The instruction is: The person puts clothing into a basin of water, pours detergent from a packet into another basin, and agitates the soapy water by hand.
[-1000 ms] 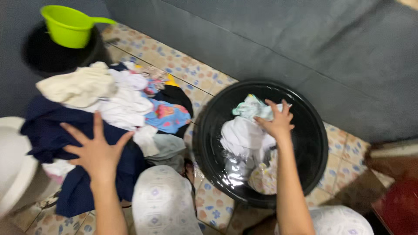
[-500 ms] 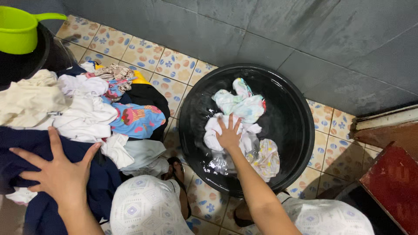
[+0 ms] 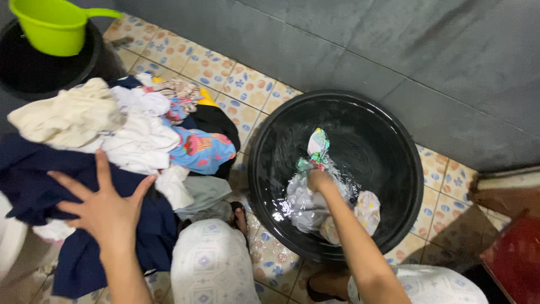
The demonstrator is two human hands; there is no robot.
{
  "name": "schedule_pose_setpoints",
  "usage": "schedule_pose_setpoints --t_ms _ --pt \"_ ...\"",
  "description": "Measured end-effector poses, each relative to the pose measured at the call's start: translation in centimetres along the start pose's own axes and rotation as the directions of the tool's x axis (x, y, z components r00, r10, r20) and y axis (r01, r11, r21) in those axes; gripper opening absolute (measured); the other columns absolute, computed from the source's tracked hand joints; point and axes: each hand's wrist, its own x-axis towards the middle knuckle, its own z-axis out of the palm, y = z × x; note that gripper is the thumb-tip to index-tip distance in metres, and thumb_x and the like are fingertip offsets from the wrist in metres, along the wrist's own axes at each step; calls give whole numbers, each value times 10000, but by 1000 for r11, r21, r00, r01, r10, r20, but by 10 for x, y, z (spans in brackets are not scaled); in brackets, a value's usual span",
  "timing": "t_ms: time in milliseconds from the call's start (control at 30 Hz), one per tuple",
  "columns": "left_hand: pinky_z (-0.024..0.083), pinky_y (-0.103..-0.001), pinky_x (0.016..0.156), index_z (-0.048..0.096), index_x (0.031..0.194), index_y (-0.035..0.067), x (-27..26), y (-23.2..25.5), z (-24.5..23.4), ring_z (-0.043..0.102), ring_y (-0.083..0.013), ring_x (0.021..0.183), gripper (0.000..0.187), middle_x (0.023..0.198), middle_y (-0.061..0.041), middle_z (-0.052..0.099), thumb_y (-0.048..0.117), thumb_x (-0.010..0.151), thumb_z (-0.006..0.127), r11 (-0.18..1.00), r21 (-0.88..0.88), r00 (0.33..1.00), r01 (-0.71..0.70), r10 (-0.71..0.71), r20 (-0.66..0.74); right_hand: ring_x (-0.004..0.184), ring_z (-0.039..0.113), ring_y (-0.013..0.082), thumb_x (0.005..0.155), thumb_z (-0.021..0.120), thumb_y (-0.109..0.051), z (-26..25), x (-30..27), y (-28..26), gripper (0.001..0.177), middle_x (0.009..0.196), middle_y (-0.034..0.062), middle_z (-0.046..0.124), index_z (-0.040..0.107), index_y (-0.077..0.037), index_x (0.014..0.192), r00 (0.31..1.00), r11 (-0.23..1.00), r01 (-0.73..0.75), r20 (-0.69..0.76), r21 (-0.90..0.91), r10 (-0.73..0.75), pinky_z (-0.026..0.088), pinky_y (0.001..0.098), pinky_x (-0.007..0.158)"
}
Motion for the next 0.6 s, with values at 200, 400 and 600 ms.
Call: schedule_pose_setpoints --t_ms 200,400,600 --pt "404 -764 923 278 1716 329 -3 10 -8 413 -630 1239 1211 1708 -315 119 757 702 782 998 -44 996 43 -46 -70 1093 671 404 860 734 -385 -156 -93 -120 486 1170 215 715 679 -64 1220 825 878 473 -387 76 -412 536 490 917" --pt "386 -644 1063 260 1636 52 -7 -7 -4 457 -533 1295 1131 1685 -238 372 571 828 856 883 -464 935 -71 -103 -339 1144 662 362 913 728 -311 -247 -174 -287 386 1219 152 701 685 -89 1227 427 519 855 -579 8 -695 528 445 970" --pt "329 -626 1088 543 1493 196 -13 -15 -22 361 -540 1355 752 1649 -295 314 436 873 893 935 -348 885 -68 -105 -453 1378 496 408 912 756 -237 -253 -205 -413 674 1464 213 551 440 -139 1500 7 255 944 -758 -210 -652 421 495 1126"
